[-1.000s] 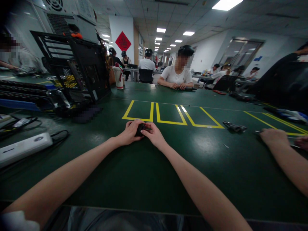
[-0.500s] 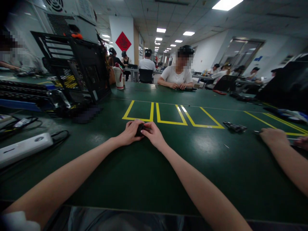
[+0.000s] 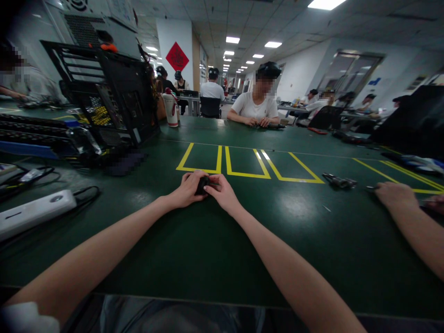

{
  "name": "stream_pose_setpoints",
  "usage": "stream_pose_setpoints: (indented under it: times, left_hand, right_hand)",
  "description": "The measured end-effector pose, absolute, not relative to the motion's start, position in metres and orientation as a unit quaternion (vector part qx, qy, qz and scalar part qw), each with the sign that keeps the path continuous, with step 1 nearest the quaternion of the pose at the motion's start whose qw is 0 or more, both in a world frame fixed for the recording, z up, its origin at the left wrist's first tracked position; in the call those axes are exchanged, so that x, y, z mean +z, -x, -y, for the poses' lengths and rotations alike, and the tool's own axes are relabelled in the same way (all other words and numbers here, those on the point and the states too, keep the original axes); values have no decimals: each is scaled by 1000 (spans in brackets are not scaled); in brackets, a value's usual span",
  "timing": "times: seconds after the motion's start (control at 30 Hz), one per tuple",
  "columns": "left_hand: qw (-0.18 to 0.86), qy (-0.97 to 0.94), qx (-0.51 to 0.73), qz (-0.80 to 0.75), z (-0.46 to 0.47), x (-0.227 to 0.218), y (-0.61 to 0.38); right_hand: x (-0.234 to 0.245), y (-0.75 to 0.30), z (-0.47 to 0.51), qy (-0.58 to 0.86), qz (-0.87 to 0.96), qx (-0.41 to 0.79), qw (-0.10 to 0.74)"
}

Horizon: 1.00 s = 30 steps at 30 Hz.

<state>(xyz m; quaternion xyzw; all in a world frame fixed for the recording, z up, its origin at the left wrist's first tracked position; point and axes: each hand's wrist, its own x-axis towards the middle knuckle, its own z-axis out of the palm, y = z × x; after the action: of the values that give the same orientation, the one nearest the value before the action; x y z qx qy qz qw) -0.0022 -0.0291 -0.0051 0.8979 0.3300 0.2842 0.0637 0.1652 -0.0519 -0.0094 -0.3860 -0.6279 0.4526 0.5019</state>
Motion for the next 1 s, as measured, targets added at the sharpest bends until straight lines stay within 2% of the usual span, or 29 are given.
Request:
stream_pose_setpoints:
  times: [0.13,0.27,0.57,0.8,1.0]
  left_hand:
    - [64,-898,287,-327,29,-5,2]
    - [62,-897,286,-331,28,-6,2]
    - [64,-898,281,-332,29,-5,2]
    - [63,-898,283,-330,29,-5,2]
    - [65,-898,284,-328,28,-5,2]
  right_hand:
    - [-10,-167,51,377,636,474,478]
    - [-11,-167,52,357,631,478,496]
    - [-12,-164,49,379,655,422,499]
    - [-10,-165,53,346,650,467,489]
    - [-11,-165,51,362,667,415,503]
